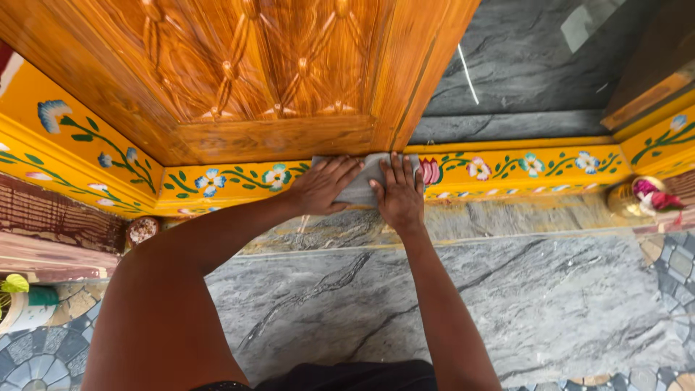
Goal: The person wipes a wooden door and a painted yellow door frame using a grey cloth. They clean the vertical edges and the horizontal threshold of the door frame, moving systematically along the surfaces.
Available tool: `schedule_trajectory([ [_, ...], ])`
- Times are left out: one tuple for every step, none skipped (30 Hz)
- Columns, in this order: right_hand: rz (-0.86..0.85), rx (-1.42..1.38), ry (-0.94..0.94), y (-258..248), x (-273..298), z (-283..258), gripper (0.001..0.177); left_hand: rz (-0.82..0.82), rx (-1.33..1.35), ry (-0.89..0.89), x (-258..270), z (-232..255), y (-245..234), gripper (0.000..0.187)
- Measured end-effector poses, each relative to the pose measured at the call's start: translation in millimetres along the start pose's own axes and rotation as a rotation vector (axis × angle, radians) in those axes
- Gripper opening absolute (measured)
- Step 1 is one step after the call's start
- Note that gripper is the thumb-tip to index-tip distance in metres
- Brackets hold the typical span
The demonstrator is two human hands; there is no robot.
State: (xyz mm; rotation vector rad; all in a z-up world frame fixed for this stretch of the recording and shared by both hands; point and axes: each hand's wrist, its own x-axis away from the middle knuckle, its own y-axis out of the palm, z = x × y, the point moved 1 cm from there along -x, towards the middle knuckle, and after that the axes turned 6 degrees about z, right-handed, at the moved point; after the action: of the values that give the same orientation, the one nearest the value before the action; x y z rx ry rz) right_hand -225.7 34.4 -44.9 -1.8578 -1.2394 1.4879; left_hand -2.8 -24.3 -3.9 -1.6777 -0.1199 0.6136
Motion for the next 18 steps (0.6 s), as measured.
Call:
schedule_trajectory([
  [0.005, 0.0, -0.005, -2, 0, 0, 0.058, 0.034, 0.01, 0.048, 1, -2, 0, 0.097],
  [0.01, 0.0, -0.01, -4, -1, 1, 0.058, 0.002, 0.043, 0.017, 1, -4, 1, 0.097],
  [0.016, 0.002, -0.002, -5, 0, 1, 0.058, -0.035, 0.08, -0.003, -1, -4, 2, 0.098],
  [0.009, -0.01, 0.008, -4, 1, -2, 0.057, -0.072, 0.117, -0.023, -1, -5, 1, 0.099],
  [0.004, -0.012, 0.021, -6, 1, -3, 0.057, -0.077, 0.118, -0.023, -2, -5, -1, 0.099],
  [0.0, -0.013, 0.035, -8, 0, -3, 0.056, -0.082, 0.12, -0.024, -1, -5, -3, 0.1],
  [-0.002, -0.006, 0.062, -10, 0, -4, 0.055, -0.088, 0.122, -0.021, -2, -6, -6, 0.1],
  [-0.004, 0.001, 0.089, -11, -1, -5, 0.053, -0.089, 0.133, -0.023, -5, -6, -7, 0.101],
  [-0.006, 0.0, 0.121, -9, -2, -10, 0.051, -0.1, 0.143, -0.024, -4, -7, -9, 0.103],
  [0.001, -0.008, 0.15, -6, -5, -13, 0.05, -0.111, 0.152, -0.025, -3, -9, -10, 0.104],
  [0.003, -0.017, 0.174, -5, -6, -15, 0.049, -0.104, 0.156, -0.022, -3, -9, -9, 0.103],
  [0.005, -0.026, 0.198, -4, -7, -16, 0.048, -0.097, 0.16, -0.019, -3, -9, -7, 0.102],
  [0.012, -0.009, 0.212, -2, -8, -18, 0.047, -0.09, 0.161, -0.015, -2, -12, -5, 0.101],
  [0.018, 0.009, 0.227, 0, -9, -21, 0.047, -0.097, 0.175, -0.022, -1, -13, -3, 0.1],
  [0.027, 0.03, 0.244, 1, -11, -23, 0.047, -0.102, 0.19, -0.025, -3, -14, 0, 0.099],
  [0.029, 0.046, 0.246, 3, -15, -26, 0.047, -0.106, 0.205, -0.027, -3, -17, 3, 0.098],
  [0.027, 0.066, 0.253, 3, -15, -28, 0.048, -0.073, 0.222, -0.026, -1, -17, 5, 0.095],
  [0.024, 0.087, 0.259, 3, -17, -31, 0.049, -0.041, 0.24, -0.024, 2, -18, 6, 0.092],
])
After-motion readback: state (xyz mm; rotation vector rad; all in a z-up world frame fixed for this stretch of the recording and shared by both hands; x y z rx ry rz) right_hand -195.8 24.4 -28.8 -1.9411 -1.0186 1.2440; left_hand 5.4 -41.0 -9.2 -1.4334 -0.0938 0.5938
